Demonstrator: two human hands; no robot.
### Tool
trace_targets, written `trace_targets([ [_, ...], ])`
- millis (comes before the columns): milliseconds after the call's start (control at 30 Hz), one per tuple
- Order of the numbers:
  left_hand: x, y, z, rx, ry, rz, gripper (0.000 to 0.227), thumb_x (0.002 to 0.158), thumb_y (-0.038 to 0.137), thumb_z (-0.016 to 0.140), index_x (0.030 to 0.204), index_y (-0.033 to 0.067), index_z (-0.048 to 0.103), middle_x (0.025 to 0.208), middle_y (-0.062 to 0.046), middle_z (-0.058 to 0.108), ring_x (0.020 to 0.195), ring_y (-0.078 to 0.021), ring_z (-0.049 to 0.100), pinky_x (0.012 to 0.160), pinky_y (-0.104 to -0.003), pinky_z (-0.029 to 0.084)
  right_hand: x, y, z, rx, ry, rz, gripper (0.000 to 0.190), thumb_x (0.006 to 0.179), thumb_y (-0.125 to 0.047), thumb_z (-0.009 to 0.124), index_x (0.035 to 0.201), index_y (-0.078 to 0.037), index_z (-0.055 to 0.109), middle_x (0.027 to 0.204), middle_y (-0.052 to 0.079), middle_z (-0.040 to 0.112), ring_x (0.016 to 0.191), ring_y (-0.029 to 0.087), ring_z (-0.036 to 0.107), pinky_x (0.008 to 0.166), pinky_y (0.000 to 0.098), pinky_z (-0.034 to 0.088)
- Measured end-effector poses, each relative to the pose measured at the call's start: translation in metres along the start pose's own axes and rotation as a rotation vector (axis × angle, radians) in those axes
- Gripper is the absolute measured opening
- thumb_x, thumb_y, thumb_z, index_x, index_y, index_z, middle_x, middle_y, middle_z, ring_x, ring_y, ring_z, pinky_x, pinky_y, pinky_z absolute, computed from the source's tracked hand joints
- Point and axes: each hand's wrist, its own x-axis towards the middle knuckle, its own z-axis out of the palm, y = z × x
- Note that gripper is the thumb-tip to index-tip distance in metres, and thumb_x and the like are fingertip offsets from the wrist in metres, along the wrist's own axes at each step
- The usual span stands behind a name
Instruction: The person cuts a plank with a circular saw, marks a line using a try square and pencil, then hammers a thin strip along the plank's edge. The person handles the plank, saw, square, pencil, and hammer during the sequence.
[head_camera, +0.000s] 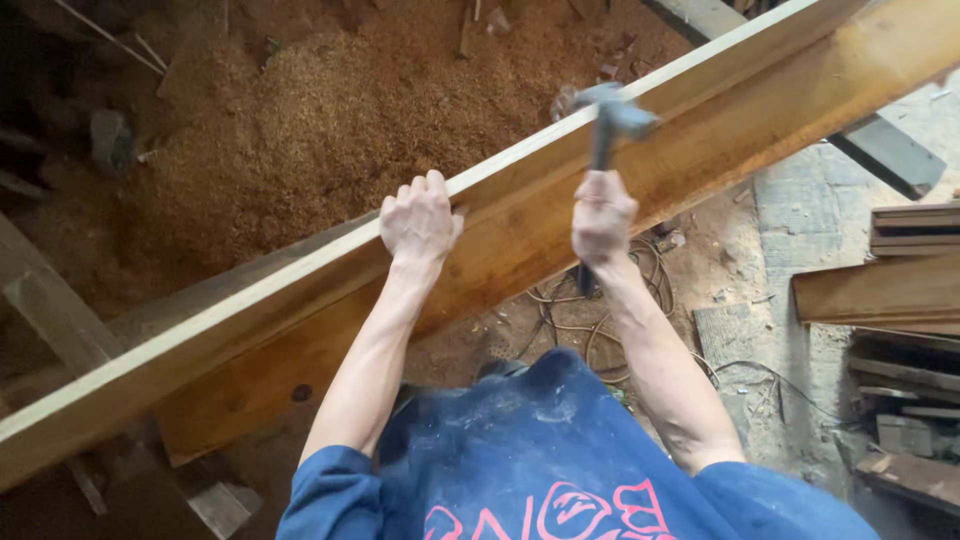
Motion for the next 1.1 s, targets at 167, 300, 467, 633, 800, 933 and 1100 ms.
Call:
trace_targets([
  [167, 0.003, 0.0, 0.003, 0.003, 0.043, -0.015, 0.053, 0.071, 0.056, 0.091, 0.085, 0.0136, 0.063, 0.081, -0.005, 0.072, 0.076, -0.0211, 0.072, 0.064, -0.037, 0.053, 0.014, 0.023, -0.022, -0.21, -0.051, 0.166, 0.055, 0.113, -0.048, 0.044, 0.079, -0.007, 0.06, 0.059, 0.002, 0.055, 0.051, 0.014, 0.056, 0.044, 0.0333, 0.041],
  [300, -0.002, -0.002, 0.006, 0.0, 0.098, -0.008, 0.052, 0.065, 0.054, 0.092, 0.083, 0.014, 0.063, 0.08, -0.004, 0.071, 0.076, -0.0227, 0.071, 0.064, -0.039, 0.052, 0.025, 0.027, -0.038, -0.057, 0.053, 0.054, 0.051, 0.112, -0.047, 0.041, 0.085, -0.006, 0.055, 0.061, 0.004, 0.052, 0.05, 0.015, 0.054, 0.044, 0.0362, 0.04],
  [467, -0.003, 0.0, 0.001, -0.007, 0.136, -0.011, 0.052, 0.063, 0.053, 0.092, 0.083, 0.0142, 0.062, 0.081, -0.005, 0.07, 0.077, -0.0248, 0.07, 0.067, -0.041, 0.053, 0.036, 0.032, -0.027, -0.388, -0.047, 0.053, 0.056, 0.114, -0.046, 0.045, 0.075, -0.008, 0.059, 0.058, -0.002, 0.053, 0.051, 0.01, 0.054, 0.047, 0.0327, 0.041],
  [633, 0.003, 0.01, -0.004, 0.006, 0.032, -0.043, 0.053, 0.063, 0.054, 0.091, 0.085, 0.0138, 0.063, 0.085, -0.006, 0.072, 0.081, -0.026, 0.072, 0.068, -0.042, 0.055, 0.022, 0.03, -0.038, 0.087, -0.033, 0.255, 0.056, 0.11, -0.05, 0.044, 0.075, -0.008, 0.053, 0.057, -0.002, 0.05, 0.047, 0.008, 0.052, 0.042, 0.027, 0.039],
  [800, 0.044, 0.05, 0.009, -0.015, -0.117, 0.007, 0.058, 0.067, 0.057, 0.088, 0.09, 0.0103, 0.062, 0.089, -0.01, 0.074, 0.084, -0.0276, 0.073, 0.071, -0.042, 0.058, 0.021, 0.023, -0.037, 0.254, -0.05, 0.373, 0.053, 0.107, -0.051, 0.045, 0.076, -0.009, 0.055, 0.055, -0.001, 0.05, 0.044, 0.007, 0.049, 0.039, 0.0248, 0.037],
  [933, 0.049, 0.063, 0.016, -0.035, -0.199, 0.027, 0.051, 0.084, 0.054, 0.081, 0.094, 0.0091, 0.061, 0.089, -0.011, 0.073, 0.081, -0.0238, 0.074, 0.068, -0.039, 0.059, 0.022, 0.023, -0.052, 0.322, -0.02, 0.364, 0.052, 0.107, -0.052, 0.046, 0.081, -0.008, 0.057, 0.057, 0.0, 0.05, 0.044, 0.008, 0.049, 0.038, 0.025, 0.037],
  [1100, 0.02, 0.07, 0.013, -0.069, 0.022, 0.102, 0.044, 0.075, 0.046, 0.087, 0.087, 0.0116, 0.061, 0.083, -0.007, 0.072, 0.081, -0.0263, 0.073, 0.069, -0.043, 0.057, 0.039, 0.028, -0.11, 0.234, 0.139, 0.31, 0.055, 0.107, -0.055, 0.043, 0.083, -0.007, 0.055, 0.057, -0.001, 0.05, 0.042, 0.009, 0.048, 0.036, 0.0256, 0.038],
])
